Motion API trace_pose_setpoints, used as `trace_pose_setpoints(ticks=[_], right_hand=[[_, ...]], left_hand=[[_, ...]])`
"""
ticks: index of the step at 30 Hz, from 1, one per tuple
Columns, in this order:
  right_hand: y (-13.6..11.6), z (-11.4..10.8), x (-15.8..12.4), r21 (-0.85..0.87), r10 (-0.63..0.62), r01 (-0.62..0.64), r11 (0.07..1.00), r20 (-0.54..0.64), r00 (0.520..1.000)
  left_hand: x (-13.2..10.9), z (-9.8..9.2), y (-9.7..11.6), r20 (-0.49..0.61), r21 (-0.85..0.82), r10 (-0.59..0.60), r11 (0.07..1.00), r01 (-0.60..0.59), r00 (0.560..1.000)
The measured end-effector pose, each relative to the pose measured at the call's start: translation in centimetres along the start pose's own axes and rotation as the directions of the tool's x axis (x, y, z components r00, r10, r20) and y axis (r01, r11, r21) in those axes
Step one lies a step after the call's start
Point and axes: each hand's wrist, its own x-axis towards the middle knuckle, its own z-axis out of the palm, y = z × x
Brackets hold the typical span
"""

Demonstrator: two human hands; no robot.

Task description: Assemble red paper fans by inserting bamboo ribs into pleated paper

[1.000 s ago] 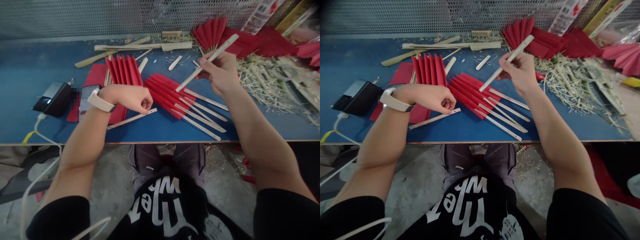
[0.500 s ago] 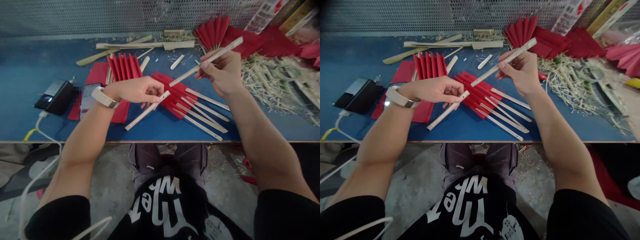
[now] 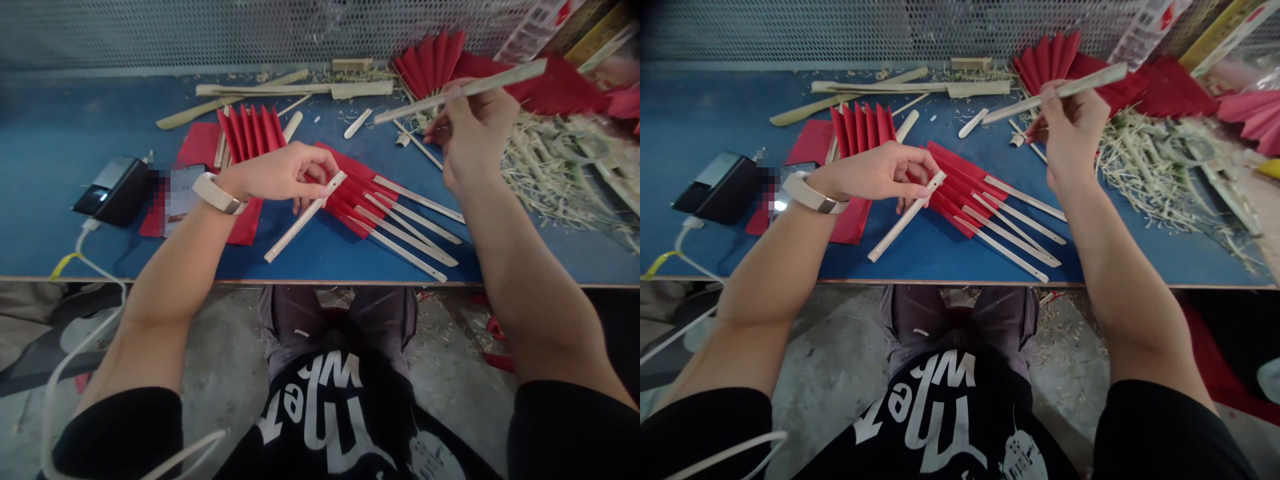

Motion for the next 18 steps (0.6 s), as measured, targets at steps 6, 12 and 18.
trace_pose_setpoints(ticks=[6,12,18], right_hand=[[2.9,-1.7,2.1,-0.118,0.201,-0.197,0.973,0.016,0.98],[0.5,-2.0,0.8,-0.741,0.001,-0.12,0.66,-0.159,0.987],[-5.3,0.8,-2.0,-0.472,-0.003,0.101,0.876,0.203,0.979]], left_hand=[[-0.1,0.6,0.3,-0.093,-0.042,0.035,0.998,-0.039,0.995],[-0.2,1.0,1.0,-0.282,-0.084,0.041,0.994,-0.068,0.959],[0.2,2.0,1.2,-0.392,-0.064,0.129,0.984,-0.166,0.911]])
